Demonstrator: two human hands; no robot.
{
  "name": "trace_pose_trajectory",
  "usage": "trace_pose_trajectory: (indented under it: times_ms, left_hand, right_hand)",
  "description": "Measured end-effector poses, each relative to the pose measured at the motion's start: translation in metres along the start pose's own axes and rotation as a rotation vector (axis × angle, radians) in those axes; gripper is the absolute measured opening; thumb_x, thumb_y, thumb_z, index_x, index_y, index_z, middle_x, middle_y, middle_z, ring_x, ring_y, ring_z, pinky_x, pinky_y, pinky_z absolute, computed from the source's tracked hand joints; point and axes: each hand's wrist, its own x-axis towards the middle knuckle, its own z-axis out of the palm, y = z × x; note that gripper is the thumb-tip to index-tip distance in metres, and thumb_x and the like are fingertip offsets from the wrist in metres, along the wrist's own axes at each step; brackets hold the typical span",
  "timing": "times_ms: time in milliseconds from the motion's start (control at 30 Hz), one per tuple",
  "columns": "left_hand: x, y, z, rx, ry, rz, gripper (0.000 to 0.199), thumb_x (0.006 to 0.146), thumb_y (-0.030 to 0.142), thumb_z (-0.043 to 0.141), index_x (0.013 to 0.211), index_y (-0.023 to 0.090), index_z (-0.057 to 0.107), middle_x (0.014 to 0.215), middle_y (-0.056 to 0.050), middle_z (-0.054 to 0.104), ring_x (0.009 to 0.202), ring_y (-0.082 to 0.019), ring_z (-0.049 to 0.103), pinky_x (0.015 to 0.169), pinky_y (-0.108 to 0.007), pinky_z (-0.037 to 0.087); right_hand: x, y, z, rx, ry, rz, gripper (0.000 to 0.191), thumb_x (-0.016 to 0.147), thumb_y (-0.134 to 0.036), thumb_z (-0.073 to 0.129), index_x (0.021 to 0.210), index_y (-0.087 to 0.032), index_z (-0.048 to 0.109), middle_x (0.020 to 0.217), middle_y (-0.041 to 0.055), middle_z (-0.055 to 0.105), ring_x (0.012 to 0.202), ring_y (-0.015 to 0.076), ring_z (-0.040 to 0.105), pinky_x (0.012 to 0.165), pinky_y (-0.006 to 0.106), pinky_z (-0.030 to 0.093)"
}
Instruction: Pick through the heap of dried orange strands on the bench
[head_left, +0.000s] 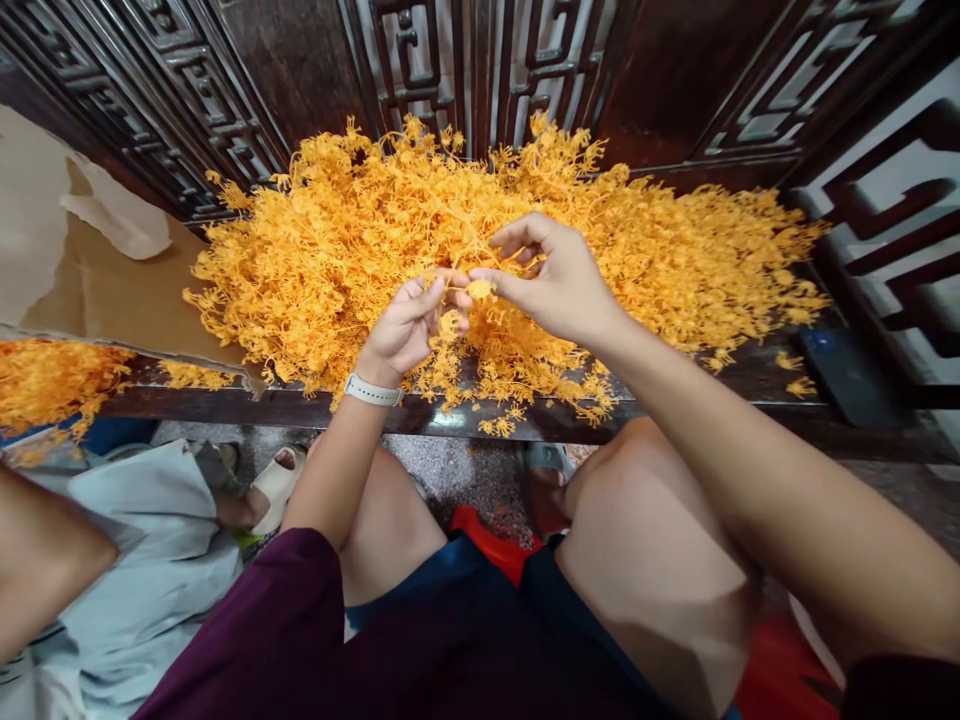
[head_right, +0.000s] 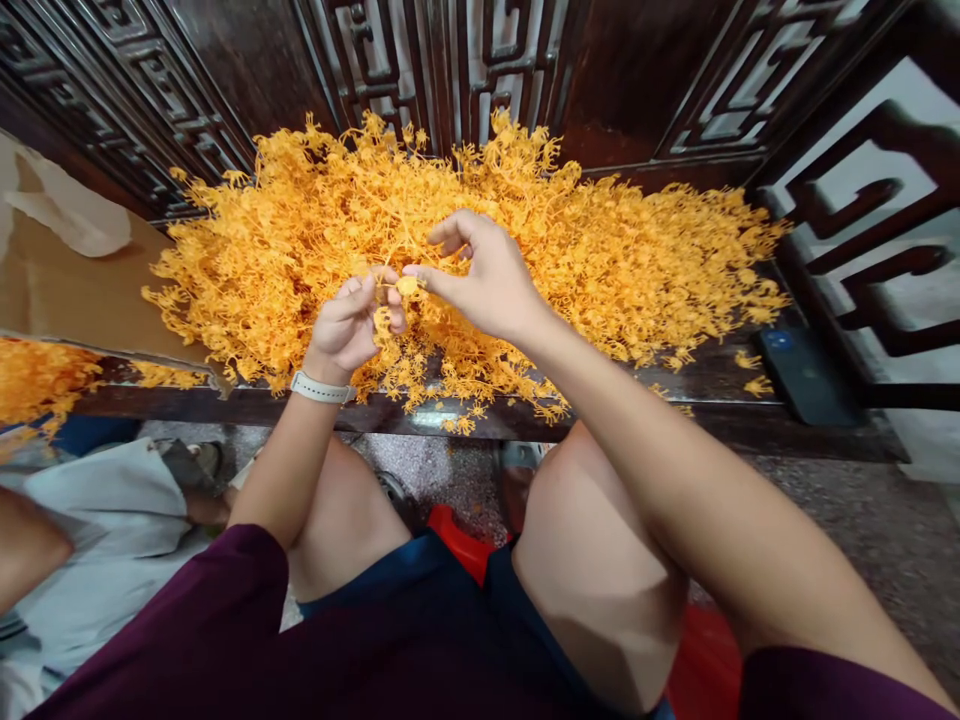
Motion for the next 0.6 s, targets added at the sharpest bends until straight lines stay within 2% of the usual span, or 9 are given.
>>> trace_pose_trajectory:
  times_ms: [133,233,400,500,600]
  left_hand:
    - [0.005,-0.005,0.006,-0.025,0.091,0.04,0.021,0.097,0.042,0.067,0.105,0.024,0.073,0.104,-0.005,0.078,0.083,-0.016,0.076,0.071,-0.03,0.062]
    - [0.005,-0.005,0.008,-0.037,0.096,0.07,0.022,0.097,0.043,0.068,0.108,0.025,0.073,0.115,-0.006,0.078,0.094,-0.02,0.078,0.078,-0.033,0.063]
    - [0.004,-0.003,0.011,0.016,0.108,0.08,0.028,0.094,0.045,0.072,0.111,0.023,0.073,0.121,-0.008,0.077,0.108,-0.028,0.078,0.088,-0.041,0.064]
    - [0.003,-0.001,0.013,0.002,0.11,0.084,0.025,0.094,0.044,0.071,0.108,0.023,0.074,0.121,-0.008,0.077,0.114,-0.028,0.076,0.096,-0.044,0.063]
    - [0.002,0.001,0.015,-0.023,0.101,0.08,0.023,0.094,0.042,0.07,0.105,0.023,0.076,0.119,-0.006,0.078,0.117,-0.028,0.075,0.099,-0.045,0.062]
  right_hand:
    - [-0.003,-0.009,0.002,-0.036,0.125,-0.034,0.031,0.074,-0.033,0.087,0.095,-0.026,0.066,0.104,0.0051,0.067,0.106,0.0257,0.059,0.086,0.037,0.049]
    - [-0.007,-0.016,0.001,-0.021,0.132,-0.05,0.024,0.077,-0.026,0.082,0.094,-0.026,0.066,0.102,0.0051,0.067,0.103,0.0253,0.06,0.085,0.037,0.049]
    - [-0.012,-0.02,0.003,-0.062,0.111,-0.063,0.02,0.082,-0.021,0.073,0.099,-0.027,0.066,0.103,0.0056,0.068,0.108,0.0275,0.061,0.091,0.04,0.049]
    - [-0.014,-0.021,0.004,-0.126,0.124,-0.111,0.016,0.087,-0.026,0.07,0.102,-0.029,0.065,0.109,0.005,0.069,0.112,0.0287,0.06,0.102,0.045,0.047]
    - [-0.016,-0.022,0.004,-0.181,0.09,-0.158,0.009,0.091,-0.035,0.07,0.096,-0.029,0.065,0.11,0.0047,0.07,0.116,0.0307,0.057,0.109,0.05,0.042]
